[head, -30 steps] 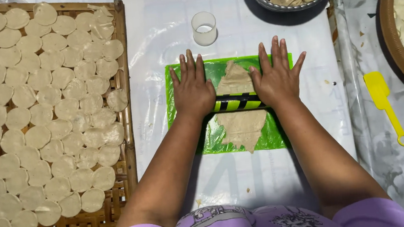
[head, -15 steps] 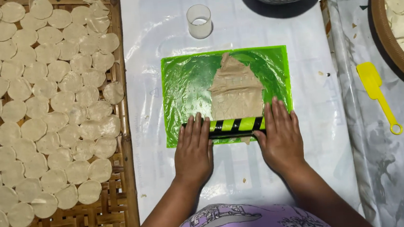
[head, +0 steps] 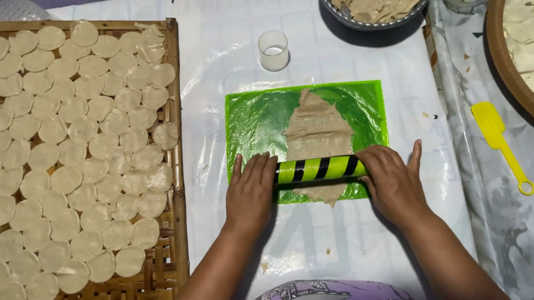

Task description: Using a rolling pin and circular cutter to create dough discs and placing them on a drying tray.

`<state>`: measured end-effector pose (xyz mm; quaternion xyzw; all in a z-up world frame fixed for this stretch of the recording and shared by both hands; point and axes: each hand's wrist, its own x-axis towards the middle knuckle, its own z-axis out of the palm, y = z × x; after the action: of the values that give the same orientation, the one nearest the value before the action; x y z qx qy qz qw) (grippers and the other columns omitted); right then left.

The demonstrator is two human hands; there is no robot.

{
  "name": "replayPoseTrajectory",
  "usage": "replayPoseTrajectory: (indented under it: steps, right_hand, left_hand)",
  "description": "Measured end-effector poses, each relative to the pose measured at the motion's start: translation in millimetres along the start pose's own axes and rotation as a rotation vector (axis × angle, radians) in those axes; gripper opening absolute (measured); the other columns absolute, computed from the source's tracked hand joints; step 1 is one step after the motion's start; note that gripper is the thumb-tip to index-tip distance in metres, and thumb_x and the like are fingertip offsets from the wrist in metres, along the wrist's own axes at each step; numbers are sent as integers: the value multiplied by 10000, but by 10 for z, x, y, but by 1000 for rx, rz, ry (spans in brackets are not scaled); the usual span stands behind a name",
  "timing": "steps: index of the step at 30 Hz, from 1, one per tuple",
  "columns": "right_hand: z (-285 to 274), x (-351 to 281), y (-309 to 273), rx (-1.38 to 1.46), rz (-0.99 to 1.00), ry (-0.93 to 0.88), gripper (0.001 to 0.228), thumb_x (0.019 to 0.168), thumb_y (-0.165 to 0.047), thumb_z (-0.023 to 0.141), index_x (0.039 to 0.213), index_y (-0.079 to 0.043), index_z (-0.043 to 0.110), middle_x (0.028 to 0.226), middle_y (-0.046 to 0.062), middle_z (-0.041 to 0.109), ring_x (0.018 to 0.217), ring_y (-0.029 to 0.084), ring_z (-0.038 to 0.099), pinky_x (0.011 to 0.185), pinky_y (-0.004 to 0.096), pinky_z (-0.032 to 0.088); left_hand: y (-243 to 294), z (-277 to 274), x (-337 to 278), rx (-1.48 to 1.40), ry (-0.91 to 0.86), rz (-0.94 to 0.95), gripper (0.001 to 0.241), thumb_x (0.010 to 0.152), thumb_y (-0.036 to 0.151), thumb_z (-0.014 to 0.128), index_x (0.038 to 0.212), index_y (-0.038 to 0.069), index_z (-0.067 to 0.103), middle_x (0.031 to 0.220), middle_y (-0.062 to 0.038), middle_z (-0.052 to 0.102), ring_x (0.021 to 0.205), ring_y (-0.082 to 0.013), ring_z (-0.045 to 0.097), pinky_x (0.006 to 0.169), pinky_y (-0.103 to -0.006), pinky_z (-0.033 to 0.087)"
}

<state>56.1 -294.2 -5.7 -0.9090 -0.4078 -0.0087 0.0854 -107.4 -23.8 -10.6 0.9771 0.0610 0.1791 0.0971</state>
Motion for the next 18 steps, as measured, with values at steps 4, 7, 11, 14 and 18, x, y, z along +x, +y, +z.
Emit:
replayPoseTrajectory:
  steps: [4,7,11,14,18]
  right_hand:
    - [203,107,-259,-2,98,14,647,1006,-475,541,1533,-111,447,1557,160,498,1510,331,381,1192,768,-33]
    - [338,334,-225,-28,137,87,728,1046,-552,449,1542,-21,415,1567,242,469,1508,388,376,1189,759,-17]
    - [415,942,24,-76,159,43,712,1103,-572,337,1554,-35,460,1576,229,481,1523,349,385,1202,715,-44]
    - [283,1492,111,-31,228,-136,725,1106,-601,215,1627,-110,336,1684,190,307,1582,315,237,1204,704,-91]
    - [200,2091,197,35,269,-183,747,1098,-617,181,1655,-122,246,1731,177,149,1613,291,68,1185,710,-127]
  left_hand:
    - [243,44,194,-82,-382,-272,692,1069,438,407,1601,28,240,1677,-236,209,1572,-383,114,1264,-544,11]
    - [206,204,366,-157,-354,-358,716,1094,494,273,1602,-8,225,1683,-262,166,1575,-403,73,1257,-538,-17]
    - [-37,394,845,-79,-138,-319,616,1077,396,357,1544,-5,386,1624,-261,335,1538,-419,247,1247,-575,119]
    - [-285,490,1327,-69,-242,-389,636,1056,383,329,1563,-1,342,1663,-241,256,1567,-384,181,1265,-567,59]
    - [-529,571,1851,-70,-394,-505,686,1043,386,305,1616,21,208,1712,-204,81,1599,-327,20,1283,-533,-47]
